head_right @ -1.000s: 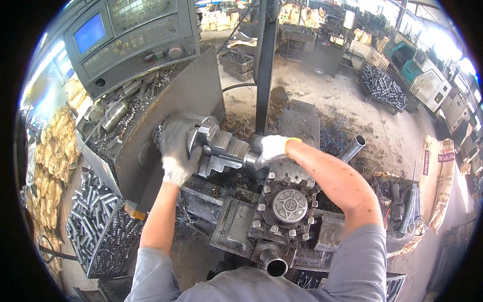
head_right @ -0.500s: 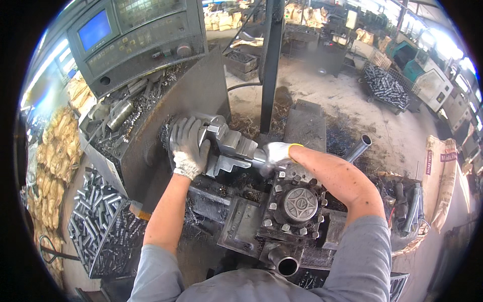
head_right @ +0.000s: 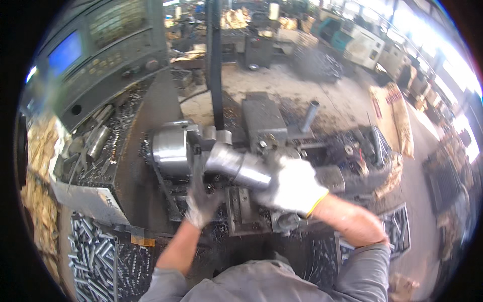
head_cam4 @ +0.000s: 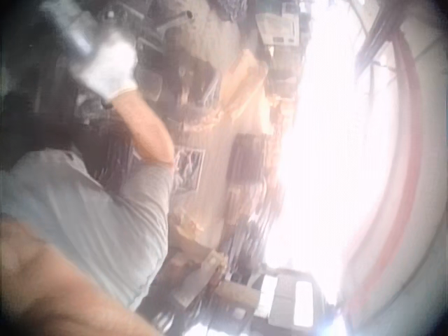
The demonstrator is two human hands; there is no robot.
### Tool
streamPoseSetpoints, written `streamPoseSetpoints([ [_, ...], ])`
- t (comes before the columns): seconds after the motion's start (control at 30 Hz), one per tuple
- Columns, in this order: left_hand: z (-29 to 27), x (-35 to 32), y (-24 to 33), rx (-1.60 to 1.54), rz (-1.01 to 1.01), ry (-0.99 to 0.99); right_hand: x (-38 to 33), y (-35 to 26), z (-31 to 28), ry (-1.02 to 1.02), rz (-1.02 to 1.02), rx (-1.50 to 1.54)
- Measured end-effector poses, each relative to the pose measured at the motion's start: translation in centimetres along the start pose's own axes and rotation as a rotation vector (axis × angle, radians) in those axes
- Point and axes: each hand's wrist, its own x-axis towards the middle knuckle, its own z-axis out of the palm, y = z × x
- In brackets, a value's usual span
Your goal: The person operates a CNC lathe in a workshop, repeatedly picking up cylindrical metal parts from a bin, loading them into the machine's chuck, and then removing them to place them back into the bin. The person also adjusts the machine's control panel.
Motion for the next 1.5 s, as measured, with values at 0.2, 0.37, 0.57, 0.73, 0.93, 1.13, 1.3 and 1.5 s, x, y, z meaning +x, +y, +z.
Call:
streamPoseSetpoints([
  [0.2,3.2,-11.8,1.7,-0.832,-1.279,0.24,-7.4,-3.5,12.6,-0.554,0.591,0.741],
  [0.37,4.9,-13.8,-2.2,-0.659,-1.343,0.176,-12.7,-0.4,21.2,-0.555,0.657,0.93],
  [0.57,2.4,-15.2,-2.4,-1.013,-1.314,0.038,-18.5,5.3,24.3,-0.437,0.472,0.801],
  [0.73,0.8,-15.2,-2.2,-0.995,-1.291,-0.021,-37.0,14.4,16.8,-0.533,0.692,0.933],
  [0.93,1.1,-12.2,0.7,-0.771,-1.359,-0.103,-52.1,23.4,14.9,0.343,1.917,0.912],
  [1.13,2.1,-12.0,3.2,-0.282,-1.145,-0.158,-48.2,32.4,8.9,0.491,1.789,0.018],
  [1.3,2.9,-12.9,1.6,-0.72,-1.191,-0.269,-28.9,19.9,10.6,0.326,0.505,0.392],
  [1.5,1.3,-14.5,3.1,-1.117,-1.458,-0.146,-12.9,7.7,10.5,-0.188,0.518,0.531],
])
